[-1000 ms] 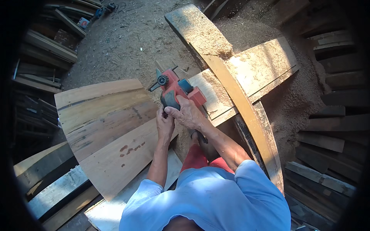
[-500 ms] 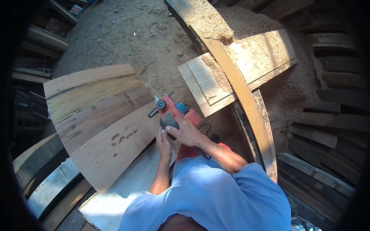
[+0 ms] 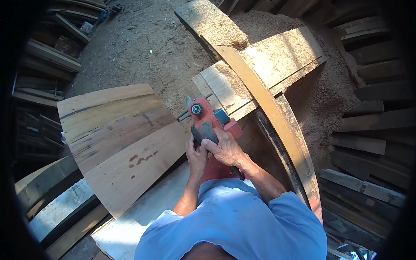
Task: The person sands the surface and edges of a wooden board using a power belt sander while it rests on a workbench, then removes dust from the work area.
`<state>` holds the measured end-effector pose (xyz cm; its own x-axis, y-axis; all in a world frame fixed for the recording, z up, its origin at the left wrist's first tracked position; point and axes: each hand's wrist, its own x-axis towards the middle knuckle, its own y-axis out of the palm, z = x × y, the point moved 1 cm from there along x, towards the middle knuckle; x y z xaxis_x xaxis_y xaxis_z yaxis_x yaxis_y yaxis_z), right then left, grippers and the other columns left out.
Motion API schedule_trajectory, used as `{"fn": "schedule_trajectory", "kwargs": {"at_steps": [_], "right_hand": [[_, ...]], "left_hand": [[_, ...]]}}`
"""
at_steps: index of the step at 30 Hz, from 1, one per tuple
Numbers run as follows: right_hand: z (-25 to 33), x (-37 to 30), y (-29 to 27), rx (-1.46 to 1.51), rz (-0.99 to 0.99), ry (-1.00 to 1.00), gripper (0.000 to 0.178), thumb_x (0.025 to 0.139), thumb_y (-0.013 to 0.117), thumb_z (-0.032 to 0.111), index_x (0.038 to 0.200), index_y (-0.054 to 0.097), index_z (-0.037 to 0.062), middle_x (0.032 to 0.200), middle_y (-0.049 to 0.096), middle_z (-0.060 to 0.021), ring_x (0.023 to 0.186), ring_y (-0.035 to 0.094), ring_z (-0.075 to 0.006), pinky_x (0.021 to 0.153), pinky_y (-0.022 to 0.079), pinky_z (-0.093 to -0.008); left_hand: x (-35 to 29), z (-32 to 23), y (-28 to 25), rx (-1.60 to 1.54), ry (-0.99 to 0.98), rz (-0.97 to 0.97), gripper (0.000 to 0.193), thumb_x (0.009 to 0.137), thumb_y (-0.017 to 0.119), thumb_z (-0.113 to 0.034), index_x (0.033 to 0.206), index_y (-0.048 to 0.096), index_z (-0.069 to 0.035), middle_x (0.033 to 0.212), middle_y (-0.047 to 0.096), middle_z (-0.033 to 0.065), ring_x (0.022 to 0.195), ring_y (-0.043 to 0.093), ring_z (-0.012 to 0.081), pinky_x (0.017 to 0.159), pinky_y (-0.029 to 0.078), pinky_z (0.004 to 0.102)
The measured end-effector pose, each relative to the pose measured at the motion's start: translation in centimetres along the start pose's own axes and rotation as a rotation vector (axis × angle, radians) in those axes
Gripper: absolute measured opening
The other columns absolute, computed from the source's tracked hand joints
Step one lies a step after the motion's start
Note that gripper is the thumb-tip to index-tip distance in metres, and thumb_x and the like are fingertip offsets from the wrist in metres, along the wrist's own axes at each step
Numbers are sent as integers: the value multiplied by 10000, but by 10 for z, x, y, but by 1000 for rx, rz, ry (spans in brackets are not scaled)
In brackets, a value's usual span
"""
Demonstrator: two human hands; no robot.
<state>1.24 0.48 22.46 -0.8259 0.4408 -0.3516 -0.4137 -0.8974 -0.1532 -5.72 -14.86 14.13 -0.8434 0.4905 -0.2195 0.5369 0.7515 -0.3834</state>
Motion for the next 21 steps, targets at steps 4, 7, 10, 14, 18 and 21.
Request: {"fn": "schedule_trajectory", "kwargs": {"at_steps": [4,7,10,14,18,21], "right_hand": [[-9,-11,-20,-44,-54,46,623,969,691,554,1054,616,-59,863,691,-255,814,713,-356,735,553,-455],[-16,-11,-21,-20,-40,54,629,958,705,558,1062,622,-56,839,696,-248,805,731,-338,722,559,-446],[-22,1,-21,-10,-66,8,626,955,710,559,1050,625,-54,825,693,-237,812,732,-309,715,555,-443],[-15,32,-20,-47,-63,-2,645,955,702,578,1053,629,-55,826,688,-208,803,710,-290,714,550,-437],[9,73,-19,-21,-67,-21,670,951,697,599,1065,625,-57,829,675,-198,802,691,-290,721,545,-439],[18,110,-19,-111,-78,-75,632,975,676,568,1105,631,-49,889,684,-200,846,681,-272,753,542,-424]], "left_hand": [[-1,-26,14,70,-3,111,635,991,738,-254,1496,480,32,1253,542,211,1129,608,313,971,524,406],[-2,-21,21,21,14,72,639,980,749,-272,1493,493,11,1224,548,202,1078,626,308,938,534,420],[12,-19,21,86,3,85,639,972,757,-305,1481,515,-5,1188,561,198,1061,632,316,922,536,430],[43,-12,20,-11,-21,45,634,966,761,-349,1464,542,-23,1143,577,189,1039,634,319,900,534,433],[86,-14,14,-15,-3,16,645,958,765,-389,1450,558,-27,1122,587,183,1011,637,319,880,530,445],[126,-16,7,2,46,-10,669,944,782,-403,1436,566,-4,1126,596,189,994,651,324,881,535,450]]}}
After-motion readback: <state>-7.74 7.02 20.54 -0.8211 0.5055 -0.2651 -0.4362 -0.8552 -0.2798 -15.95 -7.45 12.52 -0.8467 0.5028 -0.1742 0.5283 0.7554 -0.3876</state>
